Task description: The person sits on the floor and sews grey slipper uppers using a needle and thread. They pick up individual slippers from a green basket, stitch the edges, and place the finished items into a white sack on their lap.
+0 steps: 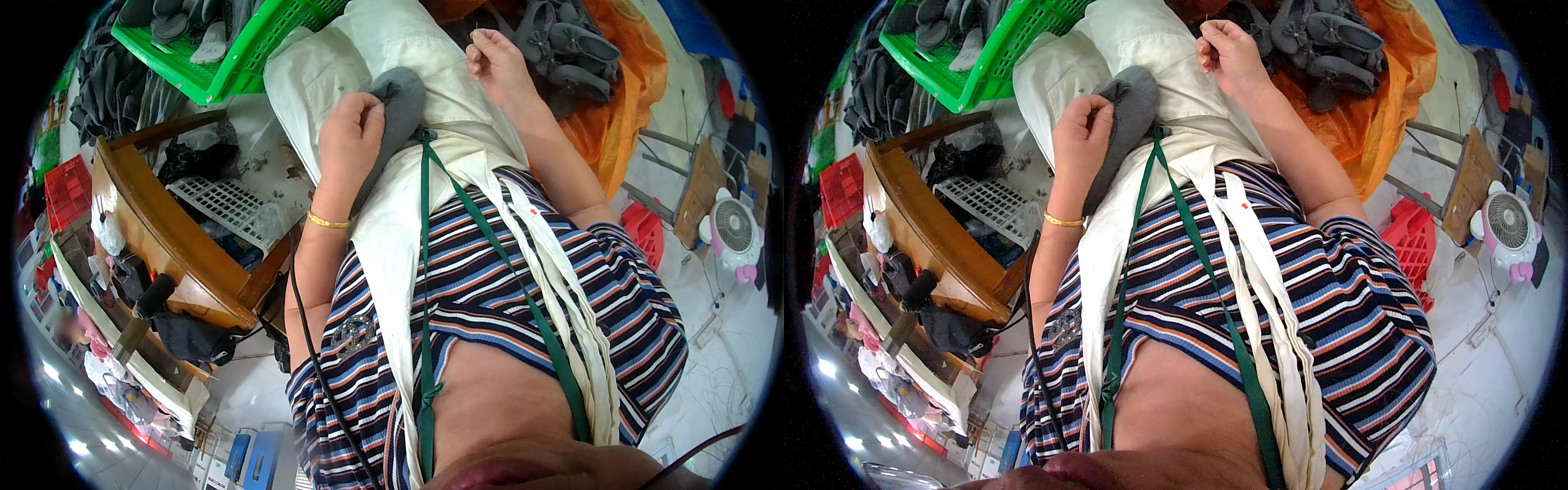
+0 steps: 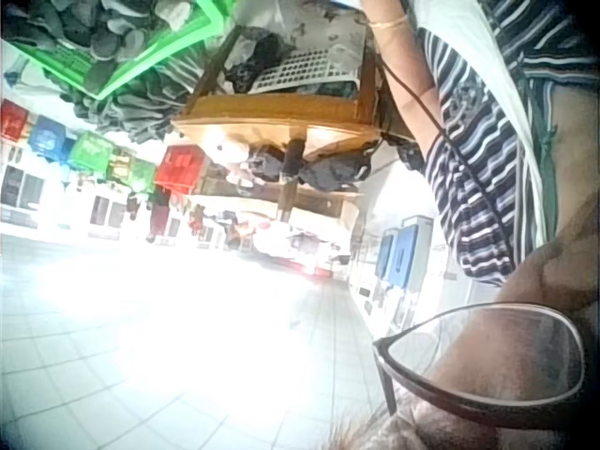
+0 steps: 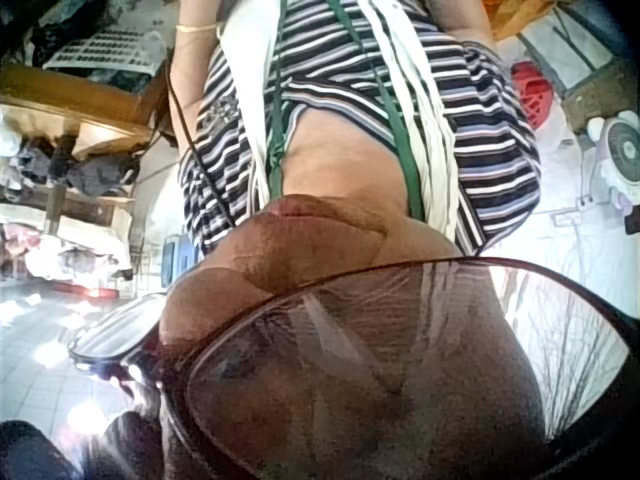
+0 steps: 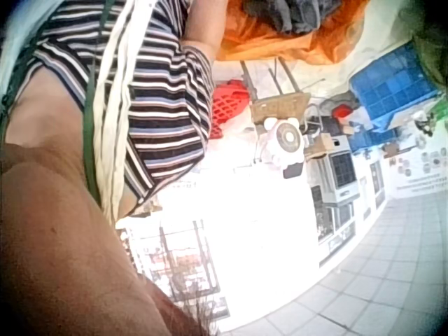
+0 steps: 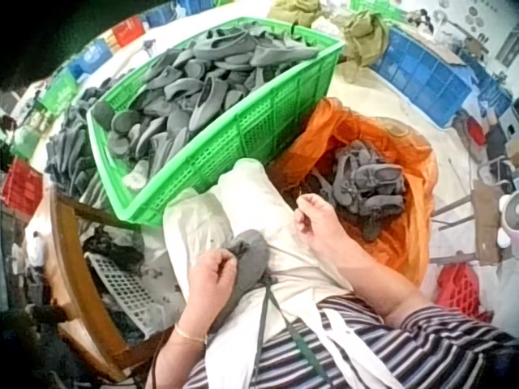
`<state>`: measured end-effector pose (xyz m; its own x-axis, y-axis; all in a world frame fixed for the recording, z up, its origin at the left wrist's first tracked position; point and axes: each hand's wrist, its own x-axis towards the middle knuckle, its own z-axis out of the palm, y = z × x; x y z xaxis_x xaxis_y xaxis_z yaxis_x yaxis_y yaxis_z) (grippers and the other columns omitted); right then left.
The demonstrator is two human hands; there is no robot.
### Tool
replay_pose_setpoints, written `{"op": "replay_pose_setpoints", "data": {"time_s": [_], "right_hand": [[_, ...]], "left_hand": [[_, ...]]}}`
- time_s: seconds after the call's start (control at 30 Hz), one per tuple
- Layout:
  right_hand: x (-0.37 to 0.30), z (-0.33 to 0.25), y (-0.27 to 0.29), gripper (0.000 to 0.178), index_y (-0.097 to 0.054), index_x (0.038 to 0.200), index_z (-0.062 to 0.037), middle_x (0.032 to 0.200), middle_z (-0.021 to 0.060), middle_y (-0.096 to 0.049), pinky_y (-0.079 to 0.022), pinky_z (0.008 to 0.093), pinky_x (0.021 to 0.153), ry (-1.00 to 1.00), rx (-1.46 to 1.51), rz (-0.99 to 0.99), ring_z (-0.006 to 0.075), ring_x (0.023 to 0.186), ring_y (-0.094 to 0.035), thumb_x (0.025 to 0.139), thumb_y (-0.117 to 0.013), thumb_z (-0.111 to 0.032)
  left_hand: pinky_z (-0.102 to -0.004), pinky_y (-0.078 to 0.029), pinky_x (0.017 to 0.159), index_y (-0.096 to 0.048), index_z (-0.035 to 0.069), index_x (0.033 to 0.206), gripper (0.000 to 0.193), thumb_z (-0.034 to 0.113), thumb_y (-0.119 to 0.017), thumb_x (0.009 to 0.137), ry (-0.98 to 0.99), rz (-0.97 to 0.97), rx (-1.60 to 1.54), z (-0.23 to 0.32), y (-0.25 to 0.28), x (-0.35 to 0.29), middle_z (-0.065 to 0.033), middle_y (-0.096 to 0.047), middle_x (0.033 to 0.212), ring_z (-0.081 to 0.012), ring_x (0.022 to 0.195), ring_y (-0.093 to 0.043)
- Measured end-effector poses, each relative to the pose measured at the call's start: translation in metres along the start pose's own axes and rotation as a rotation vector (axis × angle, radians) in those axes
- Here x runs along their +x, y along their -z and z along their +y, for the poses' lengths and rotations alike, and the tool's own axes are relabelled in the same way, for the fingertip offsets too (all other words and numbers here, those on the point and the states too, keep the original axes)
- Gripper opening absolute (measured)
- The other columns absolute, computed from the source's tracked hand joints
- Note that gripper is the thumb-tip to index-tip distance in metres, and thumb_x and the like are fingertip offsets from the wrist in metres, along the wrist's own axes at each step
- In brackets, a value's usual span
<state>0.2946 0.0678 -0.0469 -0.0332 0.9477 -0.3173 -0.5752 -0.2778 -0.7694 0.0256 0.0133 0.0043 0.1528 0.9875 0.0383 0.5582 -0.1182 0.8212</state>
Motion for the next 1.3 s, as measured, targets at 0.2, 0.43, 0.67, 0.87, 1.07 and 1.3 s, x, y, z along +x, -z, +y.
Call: {"op": "replay_pose_setpoints", "data": {"time_s": [0.2,0.43,0.67,0.87,1.07,1.3], "right_hand": [[-0.008,-0.005,-0.009,0.013,-0.057,0.099,-0.0075,0.074,0.0019,-0.058,-0.042,0.0250,0.054,-0.015,-0.039,0.011,0.0114,0.062,-0.053,0.096,-0.063,-0.018],[-0.008,-0.046,-0.038,0.005,-0.056,0.098,-0.0076,0.068,0.0027,-0.056,-0.041,0.0245,0.049,0.094,-0.089,-0.052,0.0128,0.054,-0.052,0.097,-0.056,-0.012],[0.001,-0.104,-0.036,0.004,-0.059,0.096,-0.0093,0.068,0.0043,-0.059,-0.043,0.0231,0.047,0.441,-0.495,0.077,0.0133,0.052,-0.053,0.096,-0.059,-0.014],[-0.019,-0.047,-0.042,0.036,-0.067,0.104,-0.0036,0.092,0.0161,-0.068,-0.051,0.0396,0.071,0.338,-1.669,-0.366,0.0299,0.080,-0.066,0.092,-0.062,-0.038],[-0.048,0.012,-0.083,0.039,-0.072,0.088,-0.0078,0.085,0.0152,-0.070,-0.053,0.0452,0.071,-0.029,-1.879,-0.726,0.0351,0.083,-0.067,0.082,-0.067,-0.046],[-0.052,-0.030,-0.062,0.021,-0.056,0.099,-0.0058,0.082,0.0157,-0.065,-0.049,0.0443,0.070,-0.060,-1.672,-0.710,0.0348,0.079,-0.064,0.082,-0.061,-0.018]], "left_hand": [[-0.0384,-0.050,0.060,-0.068,0.014,0.087,0.008,0.021,-0.070,0.084,-0.258,0.154,0.461,0.003,-0.006,0.002,-0.0053,-0.062,0.076,-0.0276,0.072,-0.063],[-0.0393,-0.052,0.064,-0.070,0.014,0.086,0.007,0.021,-0.072,0.082,-0.351,0.062,0.580,-0.004,-0.004,0.021,-0.0038,-0.063,0.085,-0.0258,0.086,-0.062],[-0.0376,-0.052,0.069,-0.073,0.010,0.084,0.009,0.019,-0.072,0.082,-0.273,0.056,0.425,-0.007,-0.005,0.030,-0.0049,-0.063,0.087,-0.0273,0.087,-0.061],[-0.0327,-0.049,0.067,-0.073,0.004,0.089,0.018,0.021,-0.069,0.086,0.092,-0.036,-0.025,-0.057,-0.005,0.032,-0.0075,-0.065,0.081,-0.0210,0.074,-0.063],[-0.0221,-0.046,0.069,-0.072,-0.002,0.092,0.017,0.015,-0.070,0.089,0.382,-0.156,-0.372,-0.043,-0.002,0.039,0.0000,-0.067,0.082,-0.0083,0.074,-0.059],[-0.0209,-0.045,0.069,-0.071,-0.002,0.093,0.017,0.014,-0.071,0.088,0.460,-0.122,-0.621,-0.047,-0.004,0.032,-0.0009,-0.068,0.084,-0.0066,0.074,-0.058]]}}
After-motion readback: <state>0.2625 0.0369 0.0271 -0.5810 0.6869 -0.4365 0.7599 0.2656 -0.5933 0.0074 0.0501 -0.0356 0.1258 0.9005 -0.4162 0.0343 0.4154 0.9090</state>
